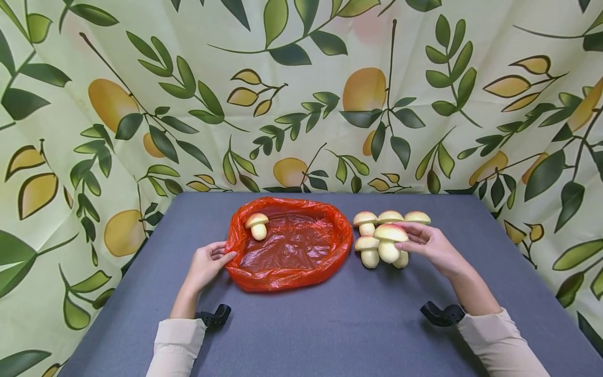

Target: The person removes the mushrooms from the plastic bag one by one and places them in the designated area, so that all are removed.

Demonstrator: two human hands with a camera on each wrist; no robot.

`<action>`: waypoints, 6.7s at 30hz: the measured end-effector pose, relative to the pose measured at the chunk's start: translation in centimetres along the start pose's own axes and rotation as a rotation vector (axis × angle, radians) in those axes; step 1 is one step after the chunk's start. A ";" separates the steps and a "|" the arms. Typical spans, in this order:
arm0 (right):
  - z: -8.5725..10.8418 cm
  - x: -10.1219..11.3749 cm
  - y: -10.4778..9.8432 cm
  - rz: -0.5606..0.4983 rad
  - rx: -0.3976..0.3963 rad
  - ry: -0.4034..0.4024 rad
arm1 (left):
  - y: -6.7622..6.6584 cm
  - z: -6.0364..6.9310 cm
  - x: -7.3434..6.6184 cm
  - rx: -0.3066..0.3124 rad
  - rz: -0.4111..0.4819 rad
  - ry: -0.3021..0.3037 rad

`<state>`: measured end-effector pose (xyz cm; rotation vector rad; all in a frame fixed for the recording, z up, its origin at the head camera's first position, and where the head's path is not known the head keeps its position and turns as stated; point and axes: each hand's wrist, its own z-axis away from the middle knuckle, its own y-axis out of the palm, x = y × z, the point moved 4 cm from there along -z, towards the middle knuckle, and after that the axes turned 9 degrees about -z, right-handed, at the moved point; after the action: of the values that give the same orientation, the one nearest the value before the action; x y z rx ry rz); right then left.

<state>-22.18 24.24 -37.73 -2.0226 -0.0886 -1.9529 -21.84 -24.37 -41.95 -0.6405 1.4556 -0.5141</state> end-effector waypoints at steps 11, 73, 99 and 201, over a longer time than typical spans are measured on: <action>0.0 -1.1 -2.1 -0.029 -0.033 -0.021 | 0.0 -0.2 0.1 0.005 -0.003 -0.004; 1.3 -7.8 -9.6 0.125 -0.017 0.153 | 0.0 -0.1 0.1 0.003 -0.001 0.001; 1.0 -8.4 -9.2 0.158 -0.031 0.182 | -0.1 0.0 0.1 -0.008 -0.006 -0.001; -2.5 -1.1 4.2 -0.094 0.156 -0.078 | 0.0 -0.1 0.2 0.004 -0.014 0.000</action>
<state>-23.50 19.79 -39.57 -2.0254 -0.3494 -1.8580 -21.89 -24.55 -42.07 -0.6485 1.4506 -0.5277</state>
